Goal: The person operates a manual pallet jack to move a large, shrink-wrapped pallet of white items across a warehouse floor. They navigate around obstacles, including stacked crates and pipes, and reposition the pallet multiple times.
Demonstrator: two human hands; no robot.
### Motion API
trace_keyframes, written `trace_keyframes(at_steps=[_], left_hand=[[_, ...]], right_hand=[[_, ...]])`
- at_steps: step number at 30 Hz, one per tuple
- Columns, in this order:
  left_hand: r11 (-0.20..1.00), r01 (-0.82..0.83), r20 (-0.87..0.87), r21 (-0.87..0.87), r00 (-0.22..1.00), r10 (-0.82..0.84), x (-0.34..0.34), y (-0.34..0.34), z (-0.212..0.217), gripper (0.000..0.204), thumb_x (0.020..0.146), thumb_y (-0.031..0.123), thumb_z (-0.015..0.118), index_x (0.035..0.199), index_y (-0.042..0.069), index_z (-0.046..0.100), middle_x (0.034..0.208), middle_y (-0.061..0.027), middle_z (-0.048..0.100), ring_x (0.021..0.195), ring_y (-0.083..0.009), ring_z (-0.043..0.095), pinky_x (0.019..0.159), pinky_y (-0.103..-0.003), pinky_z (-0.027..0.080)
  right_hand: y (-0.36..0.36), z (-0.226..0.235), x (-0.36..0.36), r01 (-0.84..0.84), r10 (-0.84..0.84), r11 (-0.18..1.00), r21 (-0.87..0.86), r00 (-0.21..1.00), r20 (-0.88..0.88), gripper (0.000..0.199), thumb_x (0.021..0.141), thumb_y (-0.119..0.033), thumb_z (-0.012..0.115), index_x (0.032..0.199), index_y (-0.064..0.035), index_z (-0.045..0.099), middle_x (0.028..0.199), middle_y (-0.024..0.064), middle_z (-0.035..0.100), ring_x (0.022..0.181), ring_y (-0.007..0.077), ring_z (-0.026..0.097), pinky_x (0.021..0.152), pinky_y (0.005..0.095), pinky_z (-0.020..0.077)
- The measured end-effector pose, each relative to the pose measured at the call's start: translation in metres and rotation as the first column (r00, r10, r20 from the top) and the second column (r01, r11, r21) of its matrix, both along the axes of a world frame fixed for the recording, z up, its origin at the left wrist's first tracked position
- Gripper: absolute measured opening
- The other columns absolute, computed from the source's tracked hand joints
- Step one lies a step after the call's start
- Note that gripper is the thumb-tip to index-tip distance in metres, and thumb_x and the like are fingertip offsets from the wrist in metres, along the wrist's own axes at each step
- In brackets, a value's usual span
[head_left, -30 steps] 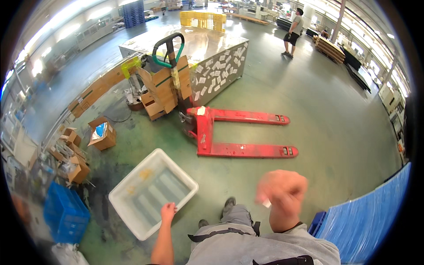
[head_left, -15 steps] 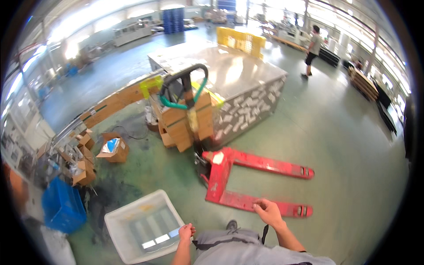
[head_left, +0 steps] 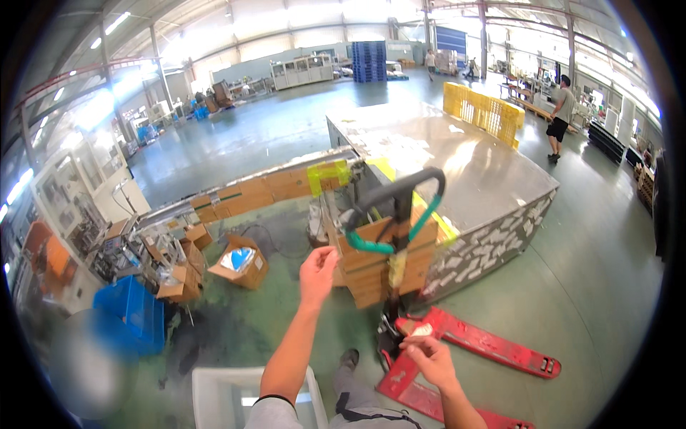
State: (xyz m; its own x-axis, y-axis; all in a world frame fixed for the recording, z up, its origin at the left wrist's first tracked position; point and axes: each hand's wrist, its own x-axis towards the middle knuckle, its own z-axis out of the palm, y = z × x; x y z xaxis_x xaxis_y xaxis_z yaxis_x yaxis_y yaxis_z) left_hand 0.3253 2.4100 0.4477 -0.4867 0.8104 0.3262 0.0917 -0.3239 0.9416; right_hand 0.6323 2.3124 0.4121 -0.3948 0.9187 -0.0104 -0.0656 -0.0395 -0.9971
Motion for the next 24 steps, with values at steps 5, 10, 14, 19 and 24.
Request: trace_keyframes(at_steps=[5,10,14,19,24], left_hand=[[0.988,0.081,-0.362,0.134,0.932,-0.027,-0.031,0.11,0.059,0.029,0.087,0.016,0.07,0.114,0.006,0.064,0.101,-0.0059,0.066,0.089,-0.0151,0.063,0.08,-0.029,0.05],[0.85,0.484,-0.762,0.211,0.626,-0.167,-0.029,0.205,0.116,0.047,0.077,0.032,0.075,0.116,0.008,0.063,0.12,-0.0132,0.061,0.118,-0.0332,0.053,0.103,-0.045,0.04],[0.569,0.822,-0.796,0.033,0.366,-0.483,-0.01,0.255,0.103,0.05,0.077,0.033,0.075,0.118,0.008,0.061,0.13,-0.0122,0.055,0.131,-0.0345,0.039,0.11,-0.047,0.03],[0.286,0.948,-0.555,-0.136,0.167,-0.815,0.004,0.291,0.086,0.045,0.083,0.034,0.069,0.12,0.01,0.062,0.131,-0.0052,0.057,0.137,-0.0307,0.034,0.114,-0.048,0.02],[0.33,0.926,-0.682,-0.181,0.124,-0.721,0.036,0.283,0.088,0.042,0.082,0.036,0.07,0.115,0.011,0.064,0.127,-0.0036,0.059,0.135,-0.0298,0.036,0.113,-0.047,0.02]], right_hand=[[0.143,0.023,-0.122,0.247,-0.218,0.958,0.147,0.957,-0.189,0.037,0.091,-0.008,0.063,0.125,0.0014,0.054,0.122,0.0101,0.061,0.109,0.0165,0.058,0.095,0.0294,0.0445],[0.225,0.053,-0.196,0.318,-0.259,0.894,0.316,0.942,-0.216,0.048,0.08,-0.015,0.076,0.118,-0.0022,0.049,0.111,0.0074,0.057,0.108,0.0183,0.054,0.099,0.0339,0.0404],[0.252,0.042,-0.226,0.263,-0.191,0.962,0.077,0.844,-0.501,0.048,0.075,-0.012,0.082,0.101,-0.0116,0.042,0.096,-0.0005,0.049,0.087,0.011,0.05,0.079,0.026,0.0422],[0.246,0.009,-0.249,0.302,-0.272,0.952,-0.049,0.763,-0.586,0.073,0.074,-0.013,0.083,0.126,-0.0102,0.031,0.106,0.0107,0.056,0.091,0.0203,0.06,0.081,0.0333,0.0496],[0.248,0.005,-0.228,0.071,-0.068,0.997,0.038,0.995,-0.072,0.02,0.083,-0.015,0.076,0.088,-0.0048,0.061,0.077,0.0001,0.061,0.073,0.008,0.057,0.067,0.0249,0.0455]])
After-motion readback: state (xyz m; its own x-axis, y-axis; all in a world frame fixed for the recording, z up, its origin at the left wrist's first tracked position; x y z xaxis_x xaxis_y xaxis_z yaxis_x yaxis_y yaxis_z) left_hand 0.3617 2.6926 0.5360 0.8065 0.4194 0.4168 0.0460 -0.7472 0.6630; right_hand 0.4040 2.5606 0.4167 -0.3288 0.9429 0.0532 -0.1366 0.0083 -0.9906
